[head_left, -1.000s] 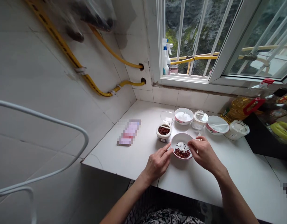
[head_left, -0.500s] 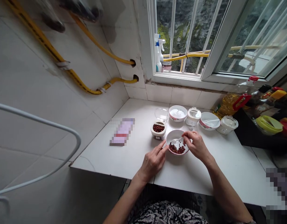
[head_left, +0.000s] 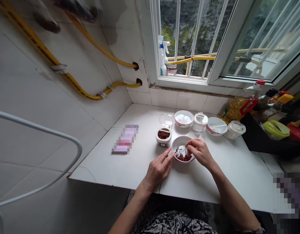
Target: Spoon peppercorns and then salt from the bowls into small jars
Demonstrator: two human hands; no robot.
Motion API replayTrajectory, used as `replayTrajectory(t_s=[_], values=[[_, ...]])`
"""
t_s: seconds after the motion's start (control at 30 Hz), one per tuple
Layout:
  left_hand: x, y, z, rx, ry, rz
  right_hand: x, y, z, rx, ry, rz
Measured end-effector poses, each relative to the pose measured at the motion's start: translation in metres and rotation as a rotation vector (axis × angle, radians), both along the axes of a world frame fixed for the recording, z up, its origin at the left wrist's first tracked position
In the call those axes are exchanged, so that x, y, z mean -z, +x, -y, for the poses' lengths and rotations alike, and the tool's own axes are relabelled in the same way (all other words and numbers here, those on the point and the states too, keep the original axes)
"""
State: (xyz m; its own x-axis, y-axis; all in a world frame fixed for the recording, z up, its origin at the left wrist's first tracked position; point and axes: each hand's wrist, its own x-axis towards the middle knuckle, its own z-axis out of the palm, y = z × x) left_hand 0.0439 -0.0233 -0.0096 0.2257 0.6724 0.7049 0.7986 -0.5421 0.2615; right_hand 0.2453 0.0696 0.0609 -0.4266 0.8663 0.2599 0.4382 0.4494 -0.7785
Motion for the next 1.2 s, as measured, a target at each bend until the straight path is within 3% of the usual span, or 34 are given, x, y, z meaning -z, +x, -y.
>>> replayTrajectory(t_s=[0.37, 0.7, 0.87, 1.0, 1.2], values=[[0.002, 0.0, -0.001, 0.013, 0.008, 0.017, -0.003, 0.006, -0.006, 0.097, -0.382, -0.349], [0.001, -0.001, 0.0, 0.018, -0.01, 0.018, 0.0, 0.003, -0.011, 0.139, -0.434, -0.492], [0.0, -0.001, 0.0, 0.04, -0.02, 0.043, -0.01, -0.012, -0.009, 0.201, -0.264, -0.493], [0.0, -0.002, 0.001, 0.052, -0.033, 0.049, -0.022, -0.033, -0.008, 0.134, -0.047, -0.403], [0.003, -0.002, 0.001, 0.037, -0.042, 0.03, -0.019, -0.057, -0.013, -0.039, 0.562, -0.09]])
